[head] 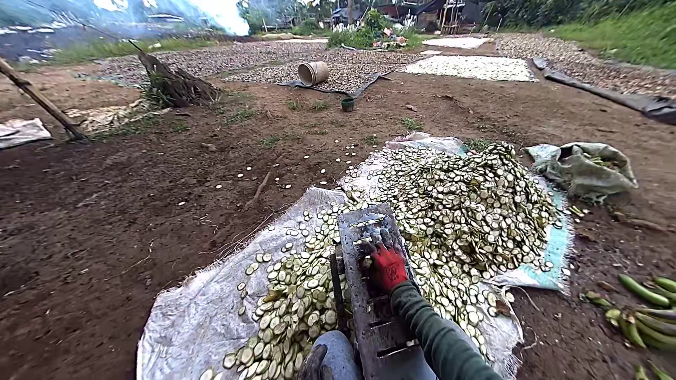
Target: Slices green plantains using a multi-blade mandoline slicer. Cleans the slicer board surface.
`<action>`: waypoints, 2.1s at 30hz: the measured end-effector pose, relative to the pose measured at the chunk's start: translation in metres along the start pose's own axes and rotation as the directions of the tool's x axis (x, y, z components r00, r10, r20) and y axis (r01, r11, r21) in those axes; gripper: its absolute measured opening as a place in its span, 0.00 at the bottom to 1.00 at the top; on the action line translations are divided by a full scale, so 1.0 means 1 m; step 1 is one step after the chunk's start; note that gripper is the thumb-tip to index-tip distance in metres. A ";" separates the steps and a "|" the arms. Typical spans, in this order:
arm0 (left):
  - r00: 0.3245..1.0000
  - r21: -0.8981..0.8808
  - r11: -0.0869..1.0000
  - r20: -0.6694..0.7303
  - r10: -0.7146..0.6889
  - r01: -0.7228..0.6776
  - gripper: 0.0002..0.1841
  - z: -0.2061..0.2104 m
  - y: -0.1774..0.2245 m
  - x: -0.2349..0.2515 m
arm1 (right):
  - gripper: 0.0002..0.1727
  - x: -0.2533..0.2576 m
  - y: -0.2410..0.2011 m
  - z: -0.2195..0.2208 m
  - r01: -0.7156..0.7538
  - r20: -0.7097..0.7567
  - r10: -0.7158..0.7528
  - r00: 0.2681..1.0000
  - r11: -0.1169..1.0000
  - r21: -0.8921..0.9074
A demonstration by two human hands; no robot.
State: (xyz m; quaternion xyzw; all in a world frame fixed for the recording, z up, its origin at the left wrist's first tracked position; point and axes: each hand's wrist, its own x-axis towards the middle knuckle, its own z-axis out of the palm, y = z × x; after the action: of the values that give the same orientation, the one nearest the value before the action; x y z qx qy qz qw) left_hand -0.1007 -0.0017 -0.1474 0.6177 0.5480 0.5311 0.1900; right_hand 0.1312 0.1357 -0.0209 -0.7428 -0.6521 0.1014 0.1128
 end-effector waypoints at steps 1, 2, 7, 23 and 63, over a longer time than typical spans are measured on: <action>1.000 -0.004 1.000 -0.014 0.013 -0.013 0.17 0.001 -0.001 -0.002 | 0.34 -0.016 0.001 0.004 -0.003 -0.038 0.004 0.999 1.000 0.026; 1.000 -0.017 1.000 -0.024 0.019 -0.019 0.18 0.001 -0.002 -0.004 | 0.33 -0.038 0.004 0.016 0.022 -0.126 -0.016 0.992 0.999 0.049; 0.998 -0.095 0.995 -0.060 -0.015 0.009 0.17 0.000 0.002 -0.006 | 0.30 -0.190 0.026 0.100 0.275 -0.491 -0.244 0.836 0.961 -0.010; 0.996 -0.116 0.990 -0.034 -0.081 0.077 0.17 -0.002 0.010 0.006 | 0.32 -0.106 0.009 0.054 0.045 -0.170 -0.024 0.985 0.992 0.119; 0.995 0.023 1.000 0.097 -0.008 0.006 0.20 -0.001 0.014 0.008 | 0.39 -0.010 0.026 0.018 0.023 0.002 -0.025 1.000 0.973 0.231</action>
State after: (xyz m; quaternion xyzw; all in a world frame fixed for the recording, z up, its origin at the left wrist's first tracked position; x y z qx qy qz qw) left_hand -0.0965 0.0003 -0.1321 0.6430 0.5462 0.4935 0.2111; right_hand 0.1496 0.1232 -0.0462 -0.7165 -0.6450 0.1770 0.1982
